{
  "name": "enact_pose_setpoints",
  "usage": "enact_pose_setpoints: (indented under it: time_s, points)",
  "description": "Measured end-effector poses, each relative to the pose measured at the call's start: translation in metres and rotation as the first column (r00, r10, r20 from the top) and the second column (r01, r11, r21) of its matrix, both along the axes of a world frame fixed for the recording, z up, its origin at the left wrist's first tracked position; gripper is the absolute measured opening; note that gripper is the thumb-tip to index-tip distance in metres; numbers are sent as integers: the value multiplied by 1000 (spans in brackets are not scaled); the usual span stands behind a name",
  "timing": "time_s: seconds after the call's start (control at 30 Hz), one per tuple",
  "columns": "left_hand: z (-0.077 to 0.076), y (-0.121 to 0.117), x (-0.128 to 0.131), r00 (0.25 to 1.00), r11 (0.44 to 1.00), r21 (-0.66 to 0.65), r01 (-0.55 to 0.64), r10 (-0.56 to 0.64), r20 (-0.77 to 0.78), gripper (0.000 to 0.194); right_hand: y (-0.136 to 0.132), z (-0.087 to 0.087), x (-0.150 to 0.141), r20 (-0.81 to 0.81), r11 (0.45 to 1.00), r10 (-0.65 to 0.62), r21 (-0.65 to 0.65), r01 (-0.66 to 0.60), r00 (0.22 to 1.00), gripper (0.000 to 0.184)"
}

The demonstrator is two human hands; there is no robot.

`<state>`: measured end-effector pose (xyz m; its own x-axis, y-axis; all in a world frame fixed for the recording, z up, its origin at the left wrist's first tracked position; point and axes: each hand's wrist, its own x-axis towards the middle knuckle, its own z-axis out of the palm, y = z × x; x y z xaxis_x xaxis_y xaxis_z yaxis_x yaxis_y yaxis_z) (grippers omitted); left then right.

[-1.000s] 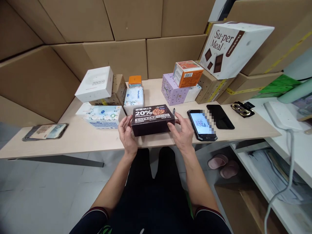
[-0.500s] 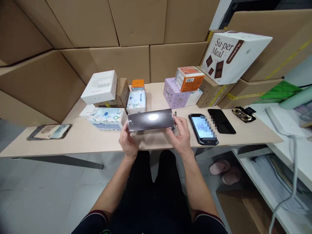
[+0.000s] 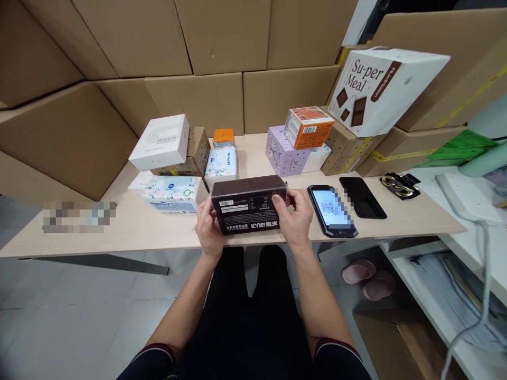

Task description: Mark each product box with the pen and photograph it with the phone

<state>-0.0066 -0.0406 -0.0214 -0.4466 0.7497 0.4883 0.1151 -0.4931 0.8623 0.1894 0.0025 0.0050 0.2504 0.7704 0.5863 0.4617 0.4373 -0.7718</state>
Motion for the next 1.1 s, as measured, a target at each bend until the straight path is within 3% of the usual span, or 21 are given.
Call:
enact_pose_setpoints:
  time_s: [0.1,0.27,0.4,0.47,0.6,0.67,0.77,0.83,1.03,1.1]
  points:
    - [4,2,-1,1000,999,-31,16,-17,-26,54,6,7,3,21,992,-10,-125,13,1000,41]
    - [8,9,-1,995,975,-218,-32,50,81,44,17,20,6,101,949,156,-292,-121,983,44]
    - [8,11,-2,995,974,-228,18,4,95,48,27,20,11,170,900,283,-387,-200,944,43]
    - [7,11,-3,998,974,-225,24,-10,66,47,33,16,19,243,900,304,-391,-193,921,45]
    - [5,12,-6,998,970,-240,33,-17,65,44,45,9,36,414,950,194,-305,-66,889,37]
    - [4,13,-6,997,972,-233,31,-14,75,44,47,8,41,543,948,205,-319,-26,814,35]
    - [4,13,-5,997,975,-219,23,-7,74,42,45,9,40,787,933,292,-360,21,544,36]
    - [4,12,-5,997,977,-211,20,-6,71,41,41,9,37,849,934,313,-357,24,425,31]
    - [4,11,-5,998,978,-204,29,-16,66,40,39,12,43,895,953,276,-302,21,351,23]
    - [4,11,-5,998,978,-208,28,-15,68,40,42,14,50,907,966,217,-252,54,360,23]
